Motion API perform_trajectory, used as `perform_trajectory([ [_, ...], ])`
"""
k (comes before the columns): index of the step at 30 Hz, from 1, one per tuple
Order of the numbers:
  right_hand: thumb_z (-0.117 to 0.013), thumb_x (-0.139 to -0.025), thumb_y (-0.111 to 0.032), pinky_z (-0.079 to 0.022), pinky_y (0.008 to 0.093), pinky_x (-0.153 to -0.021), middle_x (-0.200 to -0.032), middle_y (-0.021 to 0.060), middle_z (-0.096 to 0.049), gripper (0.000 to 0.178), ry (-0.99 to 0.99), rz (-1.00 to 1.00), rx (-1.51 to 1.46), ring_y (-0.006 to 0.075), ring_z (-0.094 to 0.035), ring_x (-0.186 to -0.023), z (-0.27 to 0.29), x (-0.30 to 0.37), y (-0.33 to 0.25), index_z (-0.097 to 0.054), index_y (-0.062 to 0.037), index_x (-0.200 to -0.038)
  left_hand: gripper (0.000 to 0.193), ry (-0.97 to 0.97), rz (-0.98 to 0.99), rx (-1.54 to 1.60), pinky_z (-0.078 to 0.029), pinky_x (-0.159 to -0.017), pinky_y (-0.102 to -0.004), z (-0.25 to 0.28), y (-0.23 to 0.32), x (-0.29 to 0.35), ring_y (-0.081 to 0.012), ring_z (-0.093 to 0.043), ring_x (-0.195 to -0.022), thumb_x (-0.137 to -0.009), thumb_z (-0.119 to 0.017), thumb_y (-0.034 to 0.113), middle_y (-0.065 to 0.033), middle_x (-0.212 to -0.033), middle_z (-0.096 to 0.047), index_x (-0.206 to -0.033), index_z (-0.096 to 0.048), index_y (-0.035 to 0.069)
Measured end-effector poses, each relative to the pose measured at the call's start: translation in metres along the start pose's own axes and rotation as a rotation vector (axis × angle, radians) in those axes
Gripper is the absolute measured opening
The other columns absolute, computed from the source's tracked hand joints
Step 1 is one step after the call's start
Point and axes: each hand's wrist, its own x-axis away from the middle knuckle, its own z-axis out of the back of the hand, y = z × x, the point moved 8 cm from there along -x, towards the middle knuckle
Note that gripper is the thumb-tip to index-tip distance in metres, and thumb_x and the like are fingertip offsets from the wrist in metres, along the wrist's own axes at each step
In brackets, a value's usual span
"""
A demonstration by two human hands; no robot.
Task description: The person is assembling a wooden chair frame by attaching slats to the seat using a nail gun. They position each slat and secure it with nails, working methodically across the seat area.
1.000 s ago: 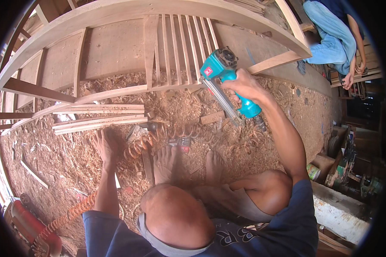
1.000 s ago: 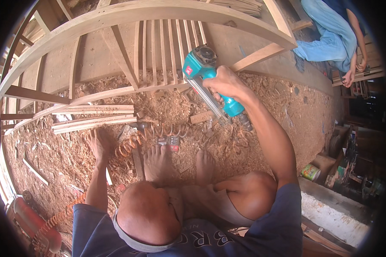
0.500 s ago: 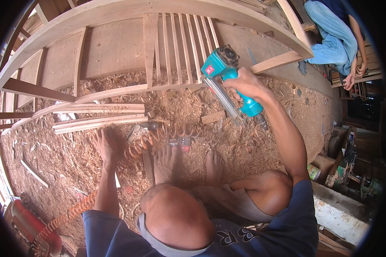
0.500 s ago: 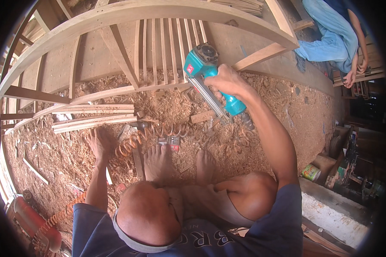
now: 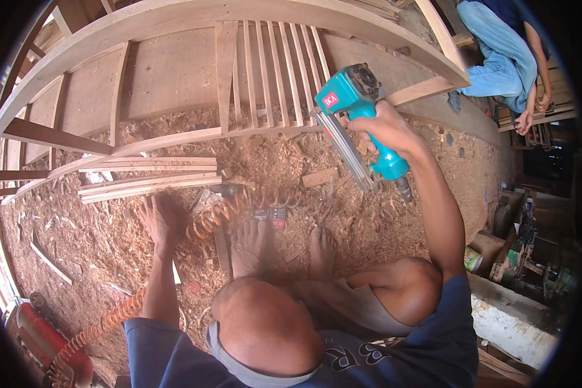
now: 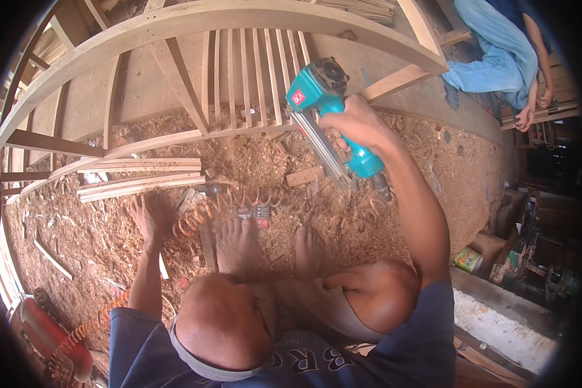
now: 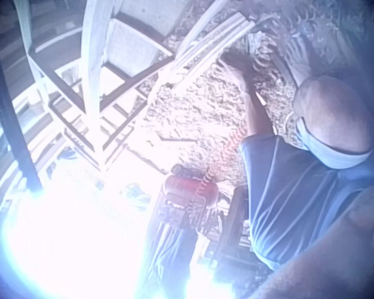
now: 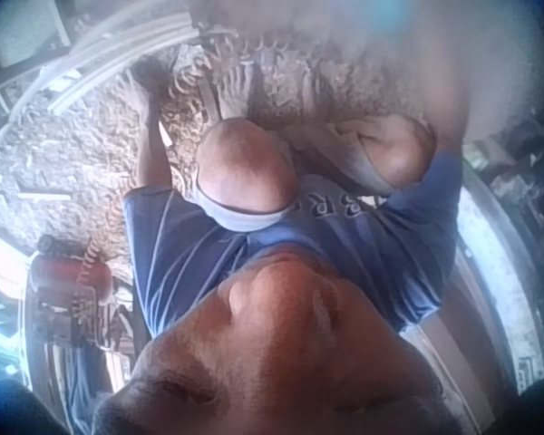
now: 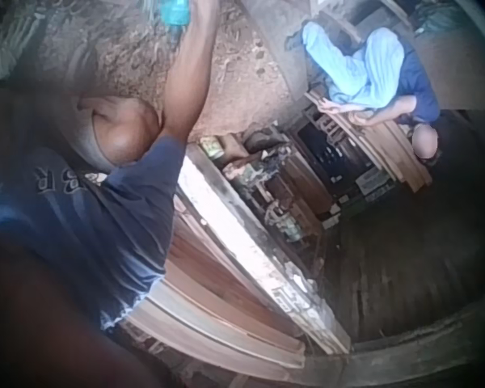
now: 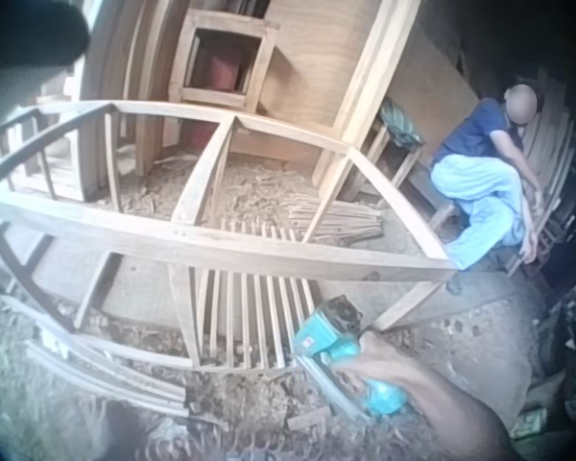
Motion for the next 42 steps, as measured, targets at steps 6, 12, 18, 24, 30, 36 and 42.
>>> perform_trajectory([
  [6, -0.071, -0.085, -0.016, -0.042, 0.0297, -0.04, -0.059, 0.0022, -0.055, 0.015, 0.006, -0.018, -0.029, 0.0117, -0.054, -0.045, 0.004, 0.01, 0.02, -0.062, -0.0039, -0.085, 0.054, -0.107, 0.024, -0.016, -0.031, -0.114, -0.0507, -0.005, 0.003, 0.0, -0.0361, -0.042, -0.126, -0.08, -0.07, 0.02, -0.0181, -0.129, -0.048, -0.128, -0.051, 0.006],
  [12, -0.07, -0.085, -0.014, -0.041, 0.0291, -0.039, -0.06, 0.0015, -0.054, 0.014, 0.019, -0.058, -0.089, 0.0115, -0.052, -0.045, 0.005, 0.0, 0.035, -0.06, -0.0046, -0.082, 0.043, 0.015, -0.032, -0.016, -0.035, -0.108, -0.0496, 0.006, 0.008, 0.0, -0.0356, -0.045, -0.12, -0.085, -0.065, 0.022, -0.0176, -0.123, -0.052, -0.124, -0.054, 0.008],
  [18, -0.07, -0.083, -0.016, -0.043, 0.0295, -0.041, -0.062, 0.0021, -0.055, 0.015, 0.009, -0.049, -0.059, 0.0118, -0.054, -0.046, 0.002, -0.011, 0.039, -0.061, -0.0038, -0.081, 0.053, -0.037, 0.036, -0.005, -0.031, -0.112, -0.0489, 0.005, 0.006, 0.0, -0.0356, -0.043, -0.126, -0.079, -0.072, 0.022, -0.0165, -0.129, -0.05, -0.127, -0.054, 0.008],
  [24, -0.07, -0.085, -0.016, -0.042, 0.0282, -0.04, -0.062, 0.0001, -0.053, 0.015, 0.013, -0.067, -0.056, 0.0102, -0.053, -0.046, 0.0, -0.014, 0.041, -0.059, -0.0065, -0.083, 0.045, -0.048, 0.008, 0.006, -0.034, -0.109, -0.0482, 0.007, 0.01, 0.001, -0.0335, -0.045, -0.122, -0.082, -0.068, 0.02, -0.0152, -0.124, -0.051, -0.124, -0.055, 0.009],
  [30, -0.07, -0.085, -0.017, -0.042, 0.0282, -0.04, -0.062, -0.0003, -0.054, 0.016, 0.004, -0.071, -0.062, 0.0098, -0.053, -0.047, -0.002, -0.015, 0.041, -0.058, -0.0075, -0.081, 0.033, -0.044, -0.088, -0.004, -0.035, -0.106, -0.0488, 0.011, 0.019, 0.001, -0.0327, -0.046, -0.118, -0.088, -0.063, 0.019, -0.0139, -0.119, -0.053, -0.119, -0.058, 0.01],
  [36, -0.07, -0.085, -0.015, -0.042, 0.0285, -0.04, -0.062, 0.0001, -0.054, 0.015, 0.001, -0.064, -0.062, 0.0098, -0.052, -0.047, -0.003, -0.017, 0.042, -0.058, -0.0072, -0.081, 0.031, 0.003, -0.01, 0.076, -0.036, -0.105, -0.0502, 0.011, 0.013, 0.001, -0.0346, -0.046, -0.116, -0.089, -0.062, 0.02, -0.0137, -0.117, -0.054, -0.118, -0.059, 0.009],
  [42, -0.069, -0.084, -0.016, -0.042, 0.0286, -0.042, -0.061, 0.0015, -0.055, 0.013, 0.033, -0.008, -0.093, 0.0111, -0.053, -0.047, 0.008, -0.006, 0.032, -0.062, -0.0044, -0.084, 0.033, -0.031, -0.089, -0.034, -0.036, -0.104, -0.0492, 0.011, 0.021, 0.001, -0.0333, -0.047, -0.114, -0.086, -0.066, 0.019, -0.0127, -0.115, -0.055, -0.117, -0.059, 0.01],
])
